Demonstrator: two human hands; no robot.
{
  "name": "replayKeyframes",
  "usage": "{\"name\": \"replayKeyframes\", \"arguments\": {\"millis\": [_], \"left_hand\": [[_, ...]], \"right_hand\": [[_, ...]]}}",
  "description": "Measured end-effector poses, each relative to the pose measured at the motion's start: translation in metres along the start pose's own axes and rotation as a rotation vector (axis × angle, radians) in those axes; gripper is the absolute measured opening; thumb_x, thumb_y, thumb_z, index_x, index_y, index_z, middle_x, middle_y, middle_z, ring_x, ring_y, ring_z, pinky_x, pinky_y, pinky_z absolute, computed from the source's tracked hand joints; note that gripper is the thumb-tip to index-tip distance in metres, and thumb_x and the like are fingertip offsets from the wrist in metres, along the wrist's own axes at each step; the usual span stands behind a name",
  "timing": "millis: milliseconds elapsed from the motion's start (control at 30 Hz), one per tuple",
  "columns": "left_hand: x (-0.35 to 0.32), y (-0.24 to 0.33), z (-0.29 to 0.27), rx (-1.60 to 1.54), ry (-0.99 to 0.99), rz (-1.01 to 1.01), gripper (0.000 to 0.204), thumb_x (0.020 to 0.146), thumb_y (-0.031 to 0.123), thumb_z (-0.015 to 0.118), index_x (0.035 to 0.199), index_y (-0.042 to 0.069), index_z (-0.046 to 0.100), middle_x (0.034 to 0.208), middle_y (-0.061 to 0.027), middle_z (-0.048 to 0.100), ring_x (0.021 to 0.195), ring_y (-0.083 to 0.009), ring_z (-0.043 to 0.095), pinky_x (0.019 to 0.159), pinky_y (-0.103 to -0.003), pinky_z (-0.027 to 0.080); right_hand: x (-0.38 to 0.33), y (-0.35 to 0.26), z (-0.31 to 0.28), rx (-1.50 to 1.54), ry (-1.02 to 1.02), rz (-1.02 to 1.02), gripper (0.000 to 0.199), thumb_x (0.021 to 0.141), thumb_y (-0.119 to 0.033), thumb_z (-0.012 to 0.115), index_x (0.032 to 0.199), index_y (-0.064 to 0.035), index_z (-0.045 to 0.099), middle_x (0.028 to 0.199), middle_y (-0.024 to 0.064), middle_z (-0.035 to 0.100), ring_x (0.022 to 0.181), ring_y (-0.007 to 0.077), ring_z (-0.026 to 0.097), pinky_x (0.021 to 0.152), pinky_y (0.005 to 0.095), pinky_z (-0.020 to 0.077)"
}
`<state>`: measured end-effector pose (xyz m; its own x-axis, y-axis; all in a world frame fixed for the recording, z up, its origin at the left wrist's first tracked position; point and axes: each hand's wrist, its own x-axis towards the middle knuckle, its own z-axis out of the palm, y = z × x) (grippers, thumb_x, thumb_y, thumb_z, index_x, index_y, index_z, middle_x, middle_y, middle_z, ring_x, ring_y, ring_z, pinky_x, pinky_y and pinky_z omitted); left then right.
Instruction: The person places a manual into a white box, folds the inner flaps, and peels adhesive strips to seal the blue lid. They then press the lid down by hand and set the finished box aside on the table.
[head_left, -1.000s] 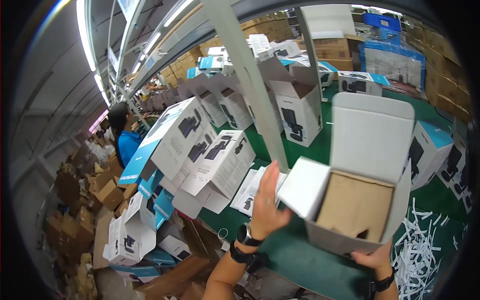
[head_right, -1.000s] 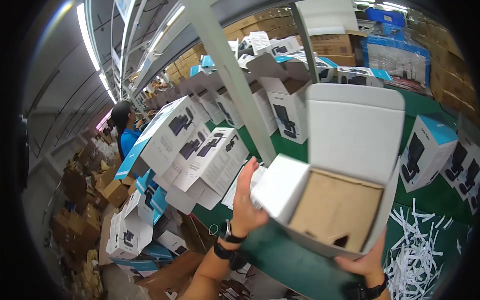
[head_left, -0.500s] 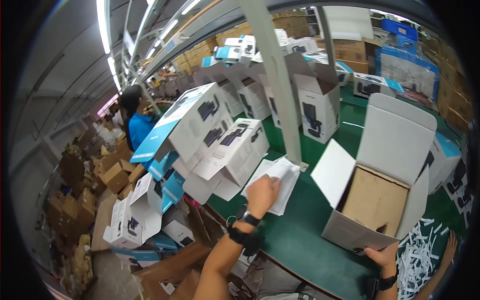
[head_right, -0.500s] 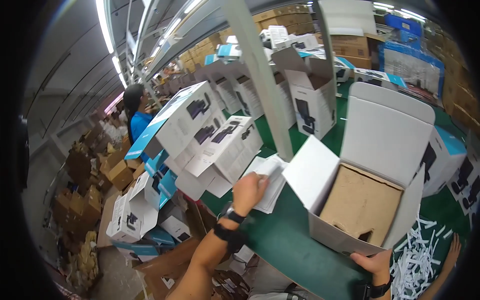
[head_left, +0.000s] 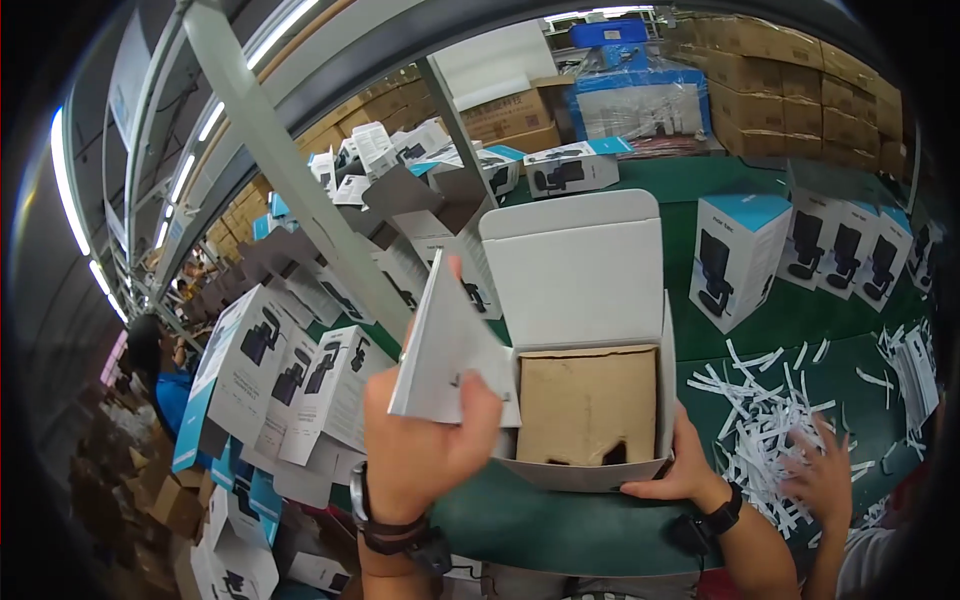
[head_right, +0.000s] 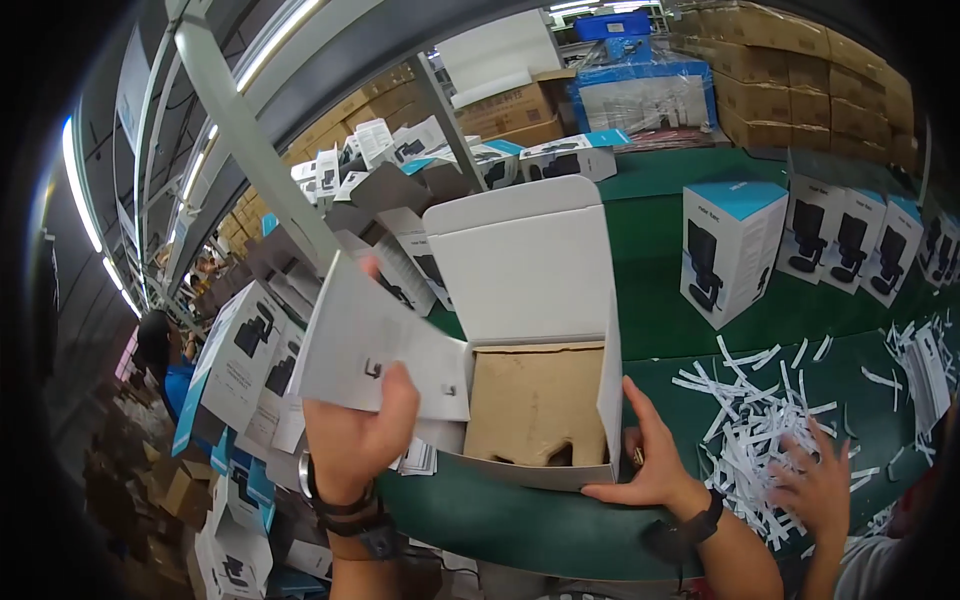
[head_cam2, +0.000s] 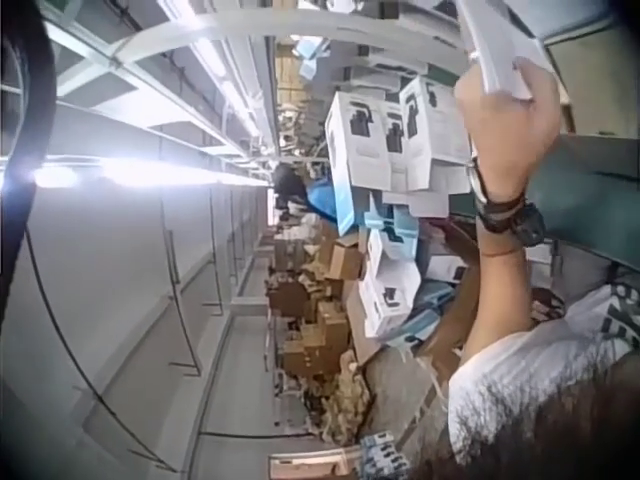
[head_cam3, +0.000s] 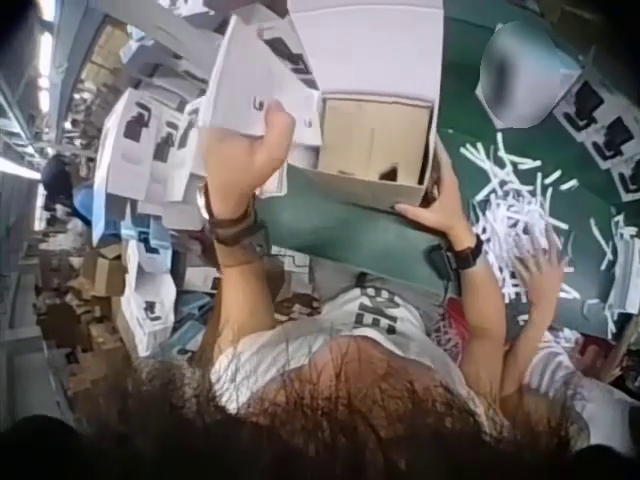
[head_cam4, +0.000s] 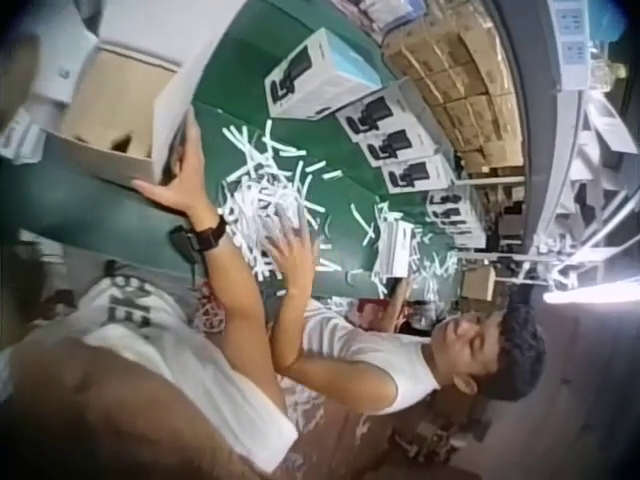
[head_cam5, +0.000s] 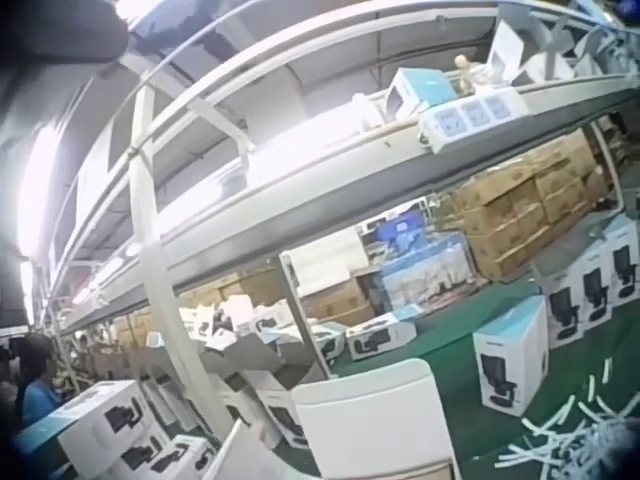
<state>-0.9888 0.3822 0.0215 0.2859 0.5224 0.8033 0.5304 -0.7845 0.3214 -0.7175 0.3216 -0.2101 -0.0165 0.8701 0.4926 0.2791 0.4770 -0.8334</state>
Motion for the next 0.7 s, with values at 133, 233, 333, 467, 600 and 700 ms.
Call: {"name": "replayKeyframes", "arguments": {"millis": [133, 233, 333, 467, 600, 700], "left_hand": [[-0.005, -0.017, -0.009, -0.188, -0.065, -0.117, 0.055, 0.080, 0.000, 0.062, 0.134, -0.007, 0.054, 0.123, -0.0182, 0.068, 0.104, -0.0203, 0.066, 0.090, -0.032, 0.053], [-0.006, -0.024, -0.022, -0.248, -0.122, -0.156, 0.057, 0.080, -0.001, 0.063, 0.136, -0.007, 0.053, 0.118, -0.0170, 0.070, 0.103, -0.0202, 0.066, 0.089, -0.031, 0.053], [-0.006, -0.026, -0.027, -0.334, -0.297, -0.186, 0.062, 0.080, 0.000, 0.066, 0.139, -0.006, 0.051, 0.115, -0.0165, 0.071, 0.103, -0.0213, 0.066, 0.089, -0.032, 0.053], [-0.002, -0.027, -0.019, -0.038, -0.296, -0.092, 0.060, 0.079, 0.001, 0.070, 0.137, -0.004, 0.053, 0.110, -0.0152, 0.071, 0.100, -0.0213, 0.066, 0.084, -0.032, 0.053], [-0.011, -0.026, -0.013, -0.197, 0.017, -0.224, 0.050, 0.080, 0.003, 0.072, 0.128, -0.003, 0.061, 0.106, -0.0130, 0.069, 0.095, -0.0213, 0.064, 0.079, -0.032, 0.051], [-0.019, -0.065, -0.013, 0.070, -0.093, 0.221, 0.063, 0.080, 0.004, 0.071, 0.140, 0.000, 0.055, 0.108, -0.0126, 0.064, 0.096, -0.0211, 0.061, 0.079, -0.034, 0.048]], "right_hand": [[0.001, 0.004, 0.007, 0.057, 0.022, -0.018, 0.136, 0.056, -0.036, 0.098, 0.161, -0.0011, 0.019, 0.141, 0.0105, 0.052, 0.059, 0.0070, 0.044, 0.053, 0.0222, 0.0362], [0.002, 0.005, 0.008, 0.072, 0.021, -0.023, 0.136, 0.056, -0.036, 0.098, 0.161, -0.0011, 0.019, 0.141, 0.0098, 0.053, 0.059, 0.0070, 0.044, 0.053, 0.0222, 0.0360], [0.005, 0.002, 0.005, 0.035, 0.015, -0.029, 0.137, 0.056, -0.037, 0.098, 0.161, -0.0014, 0.019, 0.141, 0.0099, 0.053, 0.059, 0.0074, 0.044, 0.053, 0.0226, 0.0362], [0.005, 0.000, 0.004, -0.032, -0.006, -0.022, 0.138, 0.056, -0.037, 0.098, 0.162, -0.0019, 0.018, 0.139, 0.0104, 0.054, 0.060, 0.0074, 0.045, 0.053, 0.0232, 0.0369], [0.018, -0.015, -0.005, -0.147, -0.078, 0.008, 0.132, 0.058, -0.037, 0.098, 0.161, -0.0020, 0.022, 0.137, 0.0112, 0.057, 0.060, 0.0069, 0.046, 0.054, 0.0234, 0.0386], [0.027, -0.030, -0.023, -0.224, -0.126, -0.008, 0.118, 0.063, -0.034, 0.096, 0.157, -0.0022, 0.032, 0.136, 0.0125, 0.059, 0.060, 0.0067, 0.048, 0.054, 0.0234, 0.0398]]}}
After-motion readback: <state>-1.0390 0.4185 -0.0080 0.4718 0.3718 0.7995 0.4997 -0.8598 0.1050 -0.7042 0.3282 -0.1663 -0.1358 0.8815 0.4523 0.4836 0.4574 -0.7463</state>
